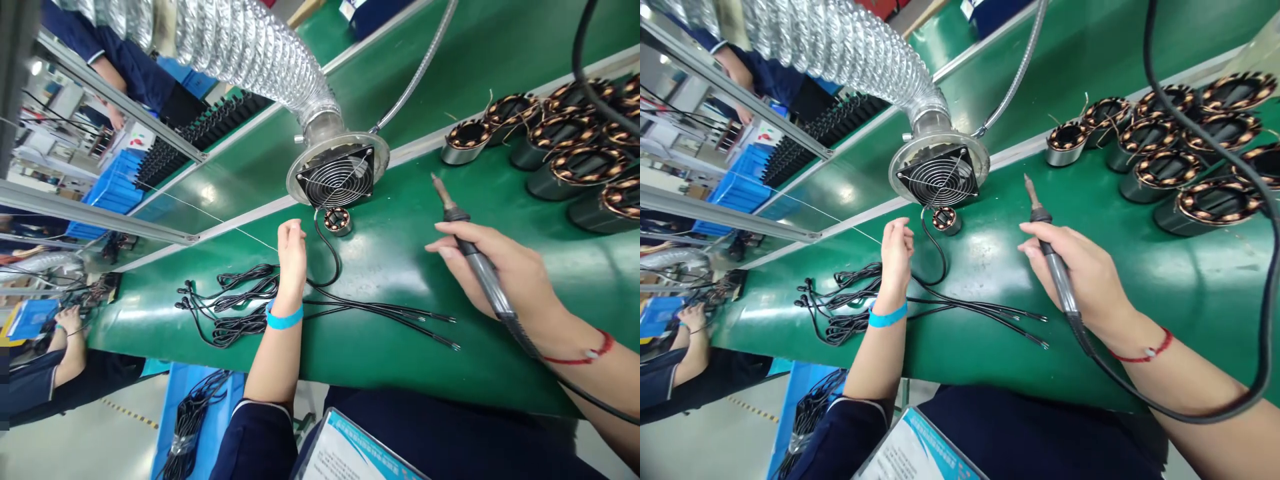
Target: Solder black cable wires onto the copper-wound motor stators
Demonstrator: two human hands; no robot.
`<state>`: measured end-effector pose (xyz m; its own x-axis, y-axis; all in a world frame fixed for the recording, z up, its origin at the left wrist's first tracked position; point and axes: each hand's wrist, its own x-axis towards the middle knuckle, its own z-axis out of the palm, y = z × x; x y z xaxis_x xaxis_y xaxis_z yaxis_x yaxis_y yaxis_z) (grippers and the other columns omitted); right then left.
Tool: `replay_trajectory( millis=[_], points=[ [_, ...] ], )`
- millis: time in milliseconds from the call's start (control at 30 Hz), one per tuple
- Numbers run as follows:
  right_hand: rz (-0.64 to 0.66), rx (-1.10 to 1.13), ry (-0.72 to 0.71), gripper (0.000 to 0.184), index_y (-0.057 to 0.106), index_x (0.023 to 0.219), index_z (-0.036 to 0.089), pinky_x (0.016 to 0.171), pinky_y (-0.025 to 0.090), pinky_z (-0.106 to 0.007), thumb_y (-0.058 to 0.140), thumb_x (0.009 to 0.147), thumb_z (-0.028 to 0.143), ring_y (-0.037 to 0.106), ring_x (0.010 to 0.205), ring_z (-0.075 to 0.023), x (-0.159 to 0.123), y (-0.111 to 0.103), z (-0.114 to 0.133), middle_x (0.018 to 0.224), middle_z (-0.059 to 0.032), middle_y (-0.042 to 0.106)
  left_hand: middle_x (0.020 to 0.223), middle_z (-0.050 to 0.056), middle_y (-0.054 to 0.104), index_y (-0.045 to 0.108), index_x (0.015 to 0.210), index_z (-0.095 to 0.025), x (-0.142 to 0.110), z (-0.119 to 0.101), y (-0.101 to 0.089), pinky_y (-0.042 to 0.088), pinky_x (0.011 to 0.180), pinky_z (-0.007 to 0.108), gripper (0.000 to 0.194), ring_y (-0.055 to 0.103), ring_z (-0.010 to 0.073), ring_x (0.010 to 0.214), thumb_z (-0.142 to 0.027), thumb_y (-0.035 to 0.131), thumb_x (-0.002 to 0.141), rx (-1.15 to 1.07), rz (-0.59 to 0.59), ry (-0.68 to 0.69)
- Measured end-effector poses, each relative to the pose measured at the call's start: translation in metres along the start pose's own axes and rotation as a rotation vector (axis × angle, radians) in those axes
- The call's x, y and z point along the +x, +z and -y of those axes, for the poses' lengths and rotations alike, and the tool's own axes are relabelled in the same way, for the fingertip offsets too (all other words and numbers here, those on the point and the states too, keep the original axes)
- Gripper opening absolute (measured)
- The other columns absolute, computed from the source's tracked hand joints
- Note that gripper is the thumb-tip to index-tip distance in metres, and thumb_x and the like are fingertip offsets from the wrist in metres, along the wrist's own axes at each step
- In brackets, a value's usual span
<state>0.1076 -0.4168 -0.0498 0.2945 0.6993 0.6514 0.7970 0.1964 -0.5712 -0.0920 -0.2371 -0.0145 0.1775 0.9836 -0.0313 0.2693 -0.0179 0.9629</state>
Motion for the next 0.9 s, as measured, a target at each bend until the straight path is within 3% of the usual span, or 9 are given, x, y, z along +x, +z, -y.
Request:
replay_trajectory(
  millis=[67, 200, 300, 467, 600, 700, 767, 900],
  points=[
    [0.023, 0.042, -0.009, 0.050, 0.055, 0.137, 0.032, 0.067, 0.061, -0.025, 0.061, 0.093, 0.010, 0.073, 0.072, -0.0167, 0.000, 0.002, 0.007, 0.088, 0.0010, 0.076, 0.077, -0.003, 0.050, 0.053, 0.097, -0.020, -0.020, -0.006, 0.004, 0.025, 0.048, 0.021, 0.018, 0.037, 0.0064, 0.054, -0.037, 0.048, 0.098, -0.243, -0.022, -0.127],
    [0.112, 0.142, -0.018, 0.047, 0.049, 0.141, 0.029, 0.073, 0.062, -0.025, 0.058, 0.097, 0.014, 0.075, 0.078, -0.0159, -0.008, 0.011, 0.017, 0.096, 0.0002, 0.077, 0.084, 0.000, 0.056, 0.050, 0.103, -0.020, -0.064, -0.017, 0.032, 0.029, 0.046, 0.021, 0.031, 0.046, 0.0075, 0.055, -0.050, 0.047, 0.099, -0.488, 0.234, -0.358],
    [0.156, 0.166, -0.027, 0.045, 0.047, 0.140, 0.025, 0.080, 0.063, -0.033, 0.059, 0.097, 0.024, 0.074, 0.094, -0.0217, -0.013, 0.016, 0.021, 0.106, -0.0056, 0.075, 0.091, 0.001, 0.057, 0.048, 0.107, -0.020, -0.085, -0.018, 0.053, 0.033, 0.047, 0.021, 0.030, 0.050, 0.0075, 0.057, -0.049, 0.046, 0.100, -0.513, 0.362, -0.397],
    [0.114, 0.183, -0.026, 0.036, 0.049, 0.134, 0.027, 0.076, 0.059, -0.032, 0.055, 0.099, 0.023, 0.072, 0.085, -0.0193, -0.010, 0.016, 0.026, 0.092, -0.0013, 0.071, 0.097, 0.002, 0.055, 0.044, 0.115, -0.021, -0.090, -0.015, 0.061, 0.035, 0.049, 0.021, 0.030, 0.050, 0.0080, 0.061, -0.047, 0.038, 0.103, -0.399, 0.547, -0.264],
    [0.067, 0.179, -0.027, 0.033, 0.049, 0.128, 0.026, 0.075, 0.056, -0.030, 0.054, 0.097, 0.017, 0.068, 0.079, -0.0164, -0.004, 0.009, 0.027, 0.089, 0.0000, 0.068, 0.085, 0.001, 0.057, 0.054, 0.099, -0.019, -0.079, -0.023, 0.044, 0.044, 0.068, 0.026, 0.025, 0.051, 0.0126, 0.072, -0.043, 0.047, 0.099, 0.085, 0.820, 0.133],
    [0.117, 0.118, -0.069, 0.034, 0.049, 0.128, 0.024, 0.072, 0.054, -0.030, 0.052, 0.096, 0.015, 0.064, 0.075, -0.0161, 0.001, -0.009, 0.024, 0.084, 0.0010, 0.066, 0.081, 0.003, 0.059, 0.057, 0.082, -0.018, -0.067, -0.025, 0.027, 0.044, 0.077, 0.029, 0.018, 0.053, 0.0155, 0.078, -0.029, 0.050, 0.095, 0.412, 0.834, 0.388],
    [0.167, -0.010, -0.102, 0.030, 0.050, 0.126, 0.023, 0.068, 0.051, -0.031, 0.049, 0.097, 0.016, 0.062, 0.072, -0.0170, 0.001, -0.028, 0.019, 0.083, 0.0000, 0.066, 0.078, 0.003, 0.059, 0.055, 0.077, -0.018, -0.062, -0.020, 0.018, 0.043, 0.075, 0.029, 0.019, 0.052, 0.0156, 0.076, -0.024, 0.048, 0.093, 0.495, 0.845, 0.390],
    [0.212, -0.391, -0.083, 0.021, 0.058, 0.117, 0.022, 0.061, 0.044, -0.037, 0.046, 0.100, 0.027, 0.058, 0.067, -0.0218, -0.010, -0.074, -0.001, 0.079, -0.0047, 0.064, 0.075, 0.002, 0.058, 0.051, 0.073, -0.019, -0.060, 0.000, 0.008, 0.040, 0.072, 0.027, 0.017, 0.051, 0.0147, 0.073, -0.019, 0.050, 0.089, 0.528, 0.887, 0.242]
  ],
)
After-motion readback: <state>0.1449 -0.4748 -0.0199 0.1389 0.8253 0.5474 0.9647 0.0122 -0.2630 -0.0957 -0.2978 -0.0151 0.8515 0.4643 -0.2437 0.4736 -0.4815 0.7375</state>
